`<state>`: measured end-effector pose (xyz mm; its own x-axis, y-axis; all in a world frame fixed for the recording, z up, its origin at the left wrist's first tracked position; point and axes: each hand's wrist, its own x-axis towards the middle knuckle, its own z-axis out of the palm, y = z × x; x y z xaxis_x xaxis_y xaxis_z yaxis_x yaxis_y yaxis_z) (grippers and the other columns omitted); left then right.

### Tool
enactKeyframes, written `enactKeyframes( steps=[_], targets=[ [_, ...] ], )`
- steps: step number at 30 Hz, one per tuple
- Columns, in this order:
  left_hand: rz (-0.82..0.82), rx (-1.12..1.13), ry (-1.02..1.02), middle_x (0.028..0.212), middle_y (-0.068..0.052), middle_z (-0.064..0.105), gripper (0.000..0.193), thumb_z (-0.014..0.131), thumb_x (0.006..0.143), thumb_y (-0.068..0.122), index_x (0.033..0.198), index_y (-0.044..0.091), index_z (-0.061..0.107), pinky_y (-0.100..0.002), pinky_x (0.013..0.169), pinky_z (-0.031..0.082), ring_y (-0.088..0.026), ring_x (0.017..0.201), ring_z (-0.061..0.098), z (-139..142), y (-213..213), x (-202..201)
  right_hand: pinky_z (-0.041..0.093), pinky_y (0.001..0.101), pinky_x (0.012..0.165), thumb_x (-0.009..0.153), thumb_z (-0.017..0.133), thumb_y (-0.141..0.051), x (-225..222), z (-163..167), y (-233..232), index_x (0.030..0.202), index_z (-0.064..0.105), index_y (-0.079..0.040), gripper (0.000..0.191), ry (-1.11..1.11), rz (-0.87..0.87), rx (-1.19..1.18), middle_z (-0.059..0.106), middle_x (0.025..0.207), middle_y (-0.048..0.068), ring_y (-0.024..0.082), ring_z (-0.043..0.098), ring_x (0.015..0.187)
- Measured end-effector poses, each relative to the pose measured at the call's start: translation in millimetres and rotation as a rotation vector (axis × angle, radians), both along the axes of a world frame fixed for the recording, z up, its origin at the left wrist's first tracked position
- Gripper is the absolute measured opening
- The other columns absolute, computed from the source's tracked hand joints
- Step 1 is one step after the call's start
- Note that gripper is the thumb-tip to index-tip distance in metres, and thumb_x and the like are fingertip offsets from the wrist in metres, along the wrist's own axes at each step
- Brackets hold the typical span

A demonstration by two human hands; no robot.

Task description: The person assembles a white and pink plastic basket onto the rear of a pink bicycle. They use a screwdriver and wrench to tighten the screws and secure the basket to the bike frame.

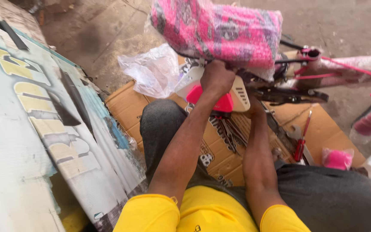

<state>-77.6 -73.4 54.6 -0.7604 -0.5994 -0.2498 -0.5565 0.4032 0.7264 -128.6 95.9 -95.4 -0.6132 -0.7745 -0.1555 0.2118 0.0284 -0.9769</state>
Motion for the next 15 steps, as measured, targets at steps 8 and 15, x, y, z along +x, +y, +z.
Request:
enactKeyframes(
  steps=[8, 15],
  targets=[
    [-0.014, -0.038, 0.023, 0.093, -0.017, 0.076, 0.035, 0.075, 0.080, 0.042, 0.089, 0.008, 0.079, -0.048, 0.080, 0.056, -0.037, 0.092, 0.073, -8, -2, -5, 0.056, 0.0309, 0.085, 0.101, 0.067, -0.001, -29, 43, -34, 0.120, 0.065, 0.001, 0.019, 0.163, -0.363, -0.142, 0.069, 0.111, 0.008, 0.015, 0.065, 0.101],
    [-0.009, -0.040, 0.040, 0.087, -0.016, 0.076, 0.032, 0.076, 0.079, 0.039, 0.089, 0.009, 0.079, -0.047, 0.076, 0.056, -0.036, 0.087, 0.074, -10, 0, -4, 0.060, 0.0373, 0.081, 0.098, 0.069, -0.009, -36, 41, -43, 0.114, 0.068, 0.002, 0.020, -0.601, -0.207, -0.420, 0.072, 0.102, 0.013, 0.024, 0.071, 0.091]
  ],
)
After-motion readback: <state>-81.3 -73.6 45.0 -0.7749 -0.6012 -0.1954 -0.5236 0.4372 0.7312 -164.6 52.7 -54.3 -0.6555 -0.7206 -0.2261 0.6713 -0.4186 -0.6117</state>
